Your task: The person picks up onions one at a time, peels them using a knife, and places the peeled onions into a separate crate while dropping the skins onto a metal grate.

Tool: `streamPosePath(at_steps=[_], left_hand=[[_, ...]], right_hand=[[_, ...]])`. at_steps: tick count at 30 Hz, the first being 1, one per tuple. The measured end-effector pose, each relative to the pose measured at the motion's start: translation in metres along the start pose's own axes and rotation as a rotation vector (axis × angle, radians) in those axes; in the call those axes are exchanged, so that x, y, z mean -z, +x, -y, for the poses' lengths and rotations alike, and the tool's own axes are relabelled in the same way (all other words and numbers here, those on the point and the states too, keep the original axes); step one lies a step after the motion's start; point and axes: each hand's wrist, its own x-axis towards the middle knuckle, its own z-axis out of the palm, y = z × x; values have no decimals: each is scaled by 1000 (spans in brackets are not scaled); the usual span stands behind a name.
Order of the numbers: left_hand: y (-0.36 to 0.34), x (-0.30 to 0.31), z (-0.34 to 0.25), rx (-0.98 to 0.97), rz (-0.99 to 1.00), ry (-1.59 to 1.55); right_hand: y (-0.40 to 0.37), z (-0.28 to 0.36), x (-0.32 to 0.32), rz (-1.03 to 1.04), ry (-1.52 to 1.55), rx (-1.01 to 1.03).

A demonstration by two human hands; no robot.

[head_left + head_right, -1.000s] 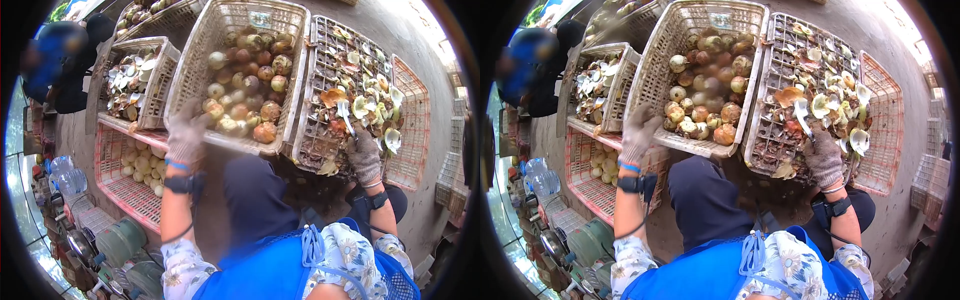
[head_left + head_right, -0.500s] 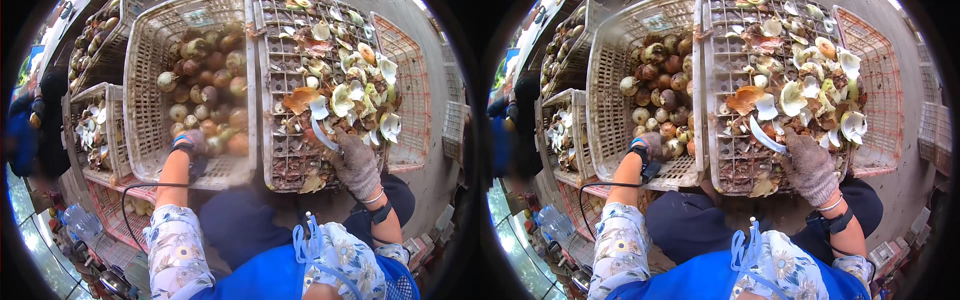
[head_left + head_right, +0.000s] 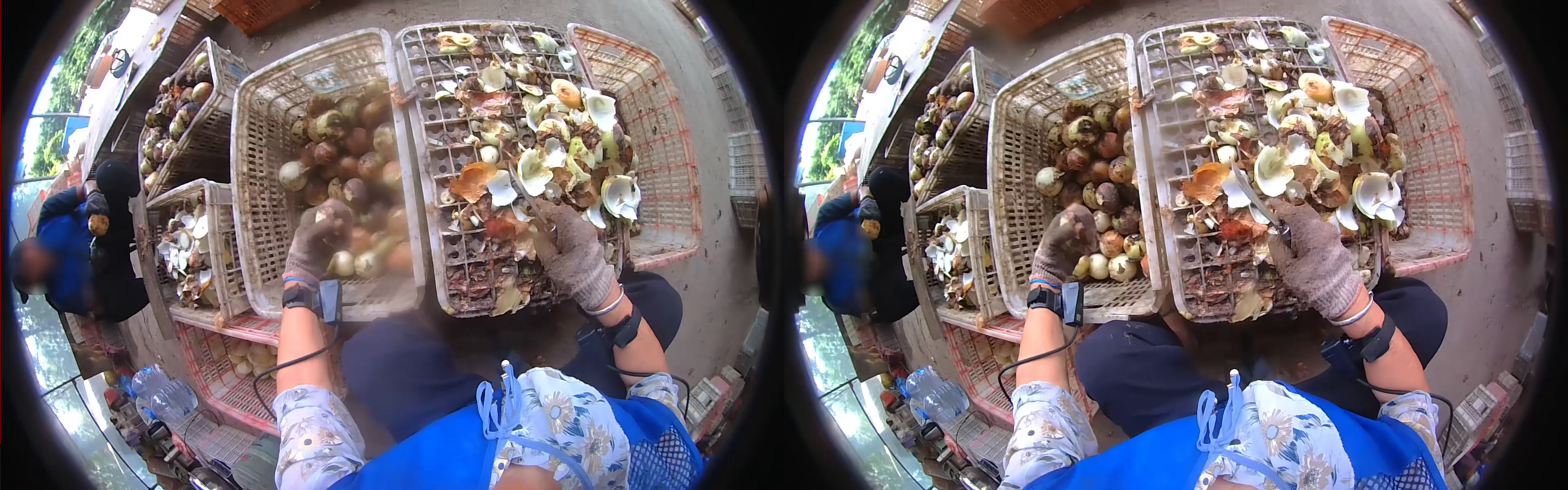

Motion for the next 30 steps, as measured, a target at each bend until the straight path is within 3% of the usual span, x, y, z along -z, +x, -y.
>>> streamPosePath(at_steps=[1,2,4,5,6,8,9,12,13,14,16,18,19,21,22,24,25,26,28,29,30], left_hand=[[-16,-46,-18,-209,-162,-296],[-15,-50,-26,-278,-72,-496],[-14,-90,-58,-377,230,-595],[-10,-91,-62,-402,239,-536],[-15,-111,-72,-321,325,-703],[-12,-153,-73,-395,495,-682],[-12,-209,-88,-336,732,-756],[-16,-259,-59,-503,201,-275],[-26,-287,-67,-413,567,-626],[-19,-293,-53,-393,570,-638],[-8,-309,-24,-789,-310,743],[-7,-333,-29,-497,-108,-170],[-13,-343,-27,-465,-106,-172],[-8,-361,-21,-758,-262,1001],[-3,-360,-15,-754,-241,999],[5,-347,-3,-282,-45,159],[6,-352,-10,-282,-1,252],[13,-329,8,-353,60,143],[-3,-365,-30,-230,168,29],[-9,-374,-40,-284,116,375],[-12,-377,-43,-273,119,376]], right_hand=[[1,4,4,-12,99,37],[1,8,9,-27,195,75],[-2,14,18,5,258,50],[-4,14,20,-10,272,78],[-5,14,21,-24,285,103],[-9,15,24,22,379,8],[-10,17,29,9,300,-1],[-11,15,34,-43,461,-58],[-8,13,31,-45,580,-92],[-12,11,36,3,556,-205],[-14,5,30,-56,602,-187],[-18,13,35,-8,686,-213],[-22,24,34,-19,778,-185],[-25,26,34,-86,775,-150],[-24,24,35,-108,683,-138],[-28,32,44,-106,1136,-236],[-27,29,50,-92,1068,-279],[-26,26,56,-74,1001,-324],[-21,16,60,-118,927,-306],[-19,15,64,-81,945,-319],[-19,15,67,-45,966,-334]])
